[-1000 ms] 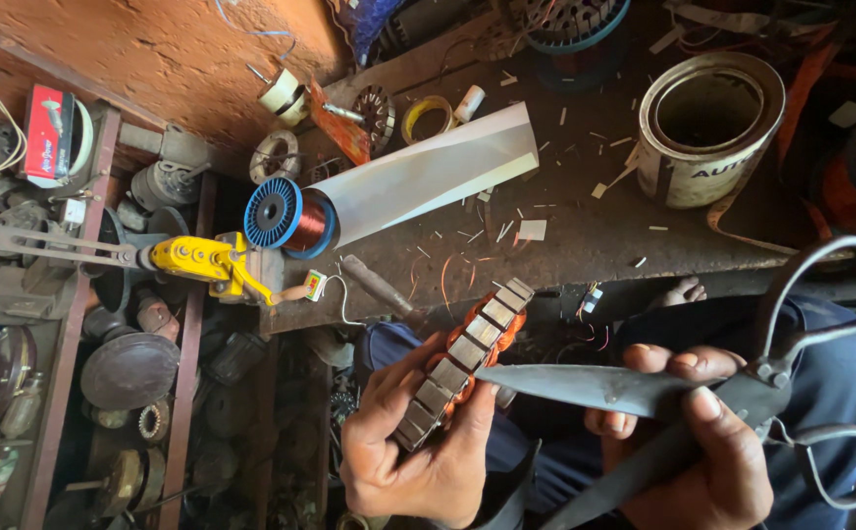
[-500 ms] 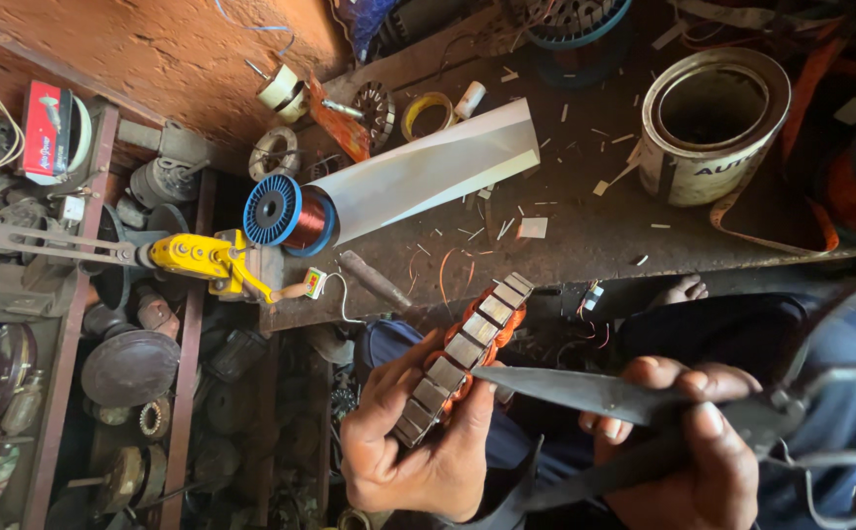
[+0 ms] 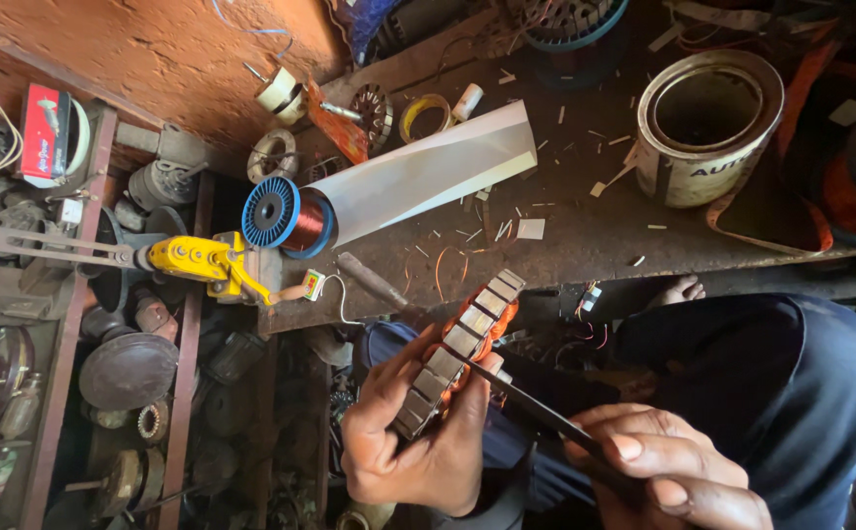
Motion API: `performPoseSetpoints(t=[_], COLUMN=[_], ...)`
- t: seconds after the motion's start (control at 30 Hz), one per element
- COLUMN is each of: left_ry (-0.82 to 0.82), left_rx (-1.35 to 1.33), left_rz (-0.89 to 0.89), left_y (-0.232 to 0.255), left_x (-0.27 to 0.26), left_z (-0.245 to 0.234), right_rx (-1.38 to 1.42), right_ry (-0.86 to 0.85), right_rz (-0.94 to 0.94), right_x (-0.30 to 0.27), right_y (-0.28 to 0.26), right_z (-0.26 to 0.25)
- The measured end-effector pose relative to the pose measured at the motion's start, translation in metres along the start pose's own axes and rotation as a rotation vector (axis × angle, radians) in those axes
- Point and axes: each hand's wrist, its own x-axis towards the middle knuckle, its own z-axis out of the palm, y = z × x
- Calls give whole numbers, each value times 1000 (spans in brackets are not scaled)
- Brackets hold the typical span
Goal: The person uses a flat metal tool to press and adjust copper windings on a circular motor stator. They rotate the stator to access different slots and continue pressing the windings into place.
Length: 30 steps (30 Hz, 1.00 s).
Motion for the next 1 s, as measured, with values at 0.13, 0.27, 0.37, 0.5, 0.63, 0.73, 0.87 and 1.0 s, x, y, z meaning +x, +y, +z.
performPoseSetpoints(t=[0.13, 0.27, 0.37, 0.5, 0.63, 0.73, 0.87, 1.0], left_ry=[-8, -286, -385, -92, -196, -128, -172, -234], left_rx=[2, 135, 234, 324, 507, 562, 567, 606], left_rz=[48, 207, 366, 637, 659, 696, 688, 666], left_y=[-3, -14, -18, -37, -33, -36, -36, -33], left_x=[-1, 13, 15, 6, 4, -1, -7, -9], left_z=[0, -27, -43, -33, -60, -62, -68, -73], right_rx=[-9, 194, 308, 709, 1020, 1070, 1024, 1015], right_ry=[-45, 22, -93, -115, -86, -53, -94, -72], right_rz=[-4, -46, -82, 52, 311, 359, 342, 310], right_x=[8, 4, 7, 0, -18, -30, -33, -37], right_y=[-3, 7, 20, 51, 70, 73, 73, 72], right_z=[1, 7, -7, -13, -22, -25, -23, -19])
